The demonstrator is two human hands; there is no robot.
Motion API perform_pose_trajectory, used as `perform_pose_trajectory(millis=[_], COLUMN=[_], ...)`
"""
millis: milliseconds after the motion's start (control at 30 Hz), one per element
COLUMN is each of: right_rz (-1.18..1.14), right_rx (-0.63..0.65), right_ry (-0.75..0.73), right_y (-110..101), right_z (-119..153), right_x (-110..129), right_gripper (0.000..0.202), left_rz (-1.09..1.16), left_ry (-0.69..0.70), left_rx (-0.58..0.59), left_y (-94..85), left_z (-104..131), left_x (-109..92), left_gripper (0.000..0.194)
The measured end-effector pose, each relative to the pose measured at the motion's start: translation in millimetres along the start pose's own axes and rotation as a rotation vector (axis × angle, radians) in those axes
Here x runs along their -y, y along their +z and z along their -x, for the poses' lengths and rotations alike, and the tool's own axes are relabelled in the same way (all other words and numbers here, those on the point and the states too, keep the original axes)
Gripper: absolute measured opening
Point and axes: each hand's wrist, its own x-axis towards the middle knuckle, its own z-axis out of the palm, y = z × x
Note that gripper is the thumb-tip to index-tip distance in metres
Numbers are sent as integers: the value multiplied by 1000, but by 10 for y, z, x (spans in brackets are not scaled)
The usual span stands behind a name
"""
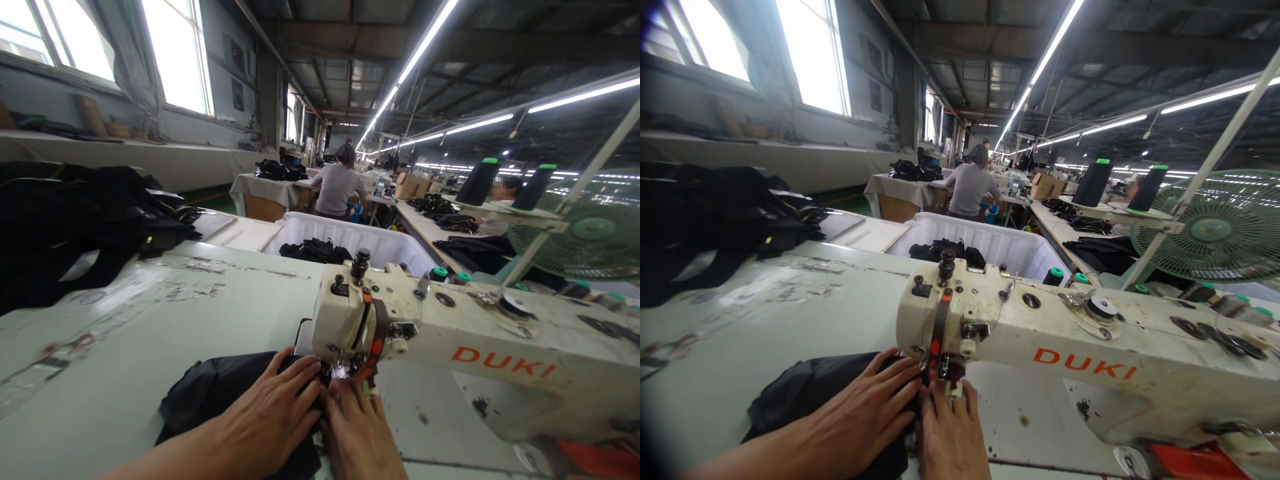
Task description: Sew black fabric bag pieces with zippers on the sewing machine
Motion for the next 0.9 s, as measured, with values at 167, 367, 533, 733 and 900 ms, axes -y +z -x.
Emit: perform_pose_trajectory(millis=[167,367,533,733,900], right_rz=[-190,-522,-496,-232,-160], right_rx=[202,430,318,294,146], right_ry=[57,46,20,-192,-265], right_y=[-181,-351,-362,-362,-244], right_z=[-86,-104,-60,-57,-10], right_x=[-131,-395,-392,-223,-178], right_gripper=[37,46,29,10,12], left_rz=[92,184,196,66,45], left_ry=[89,5,40,157,143], left_rx=[-11,-89,-78,-120,-61], left_y=[-92,-34,-22,-127,-258], left_z=[81,70,52,36,45], left_x=[-106,-213,-132,-158,-222], left_gripper=[33,20,13,15,19])
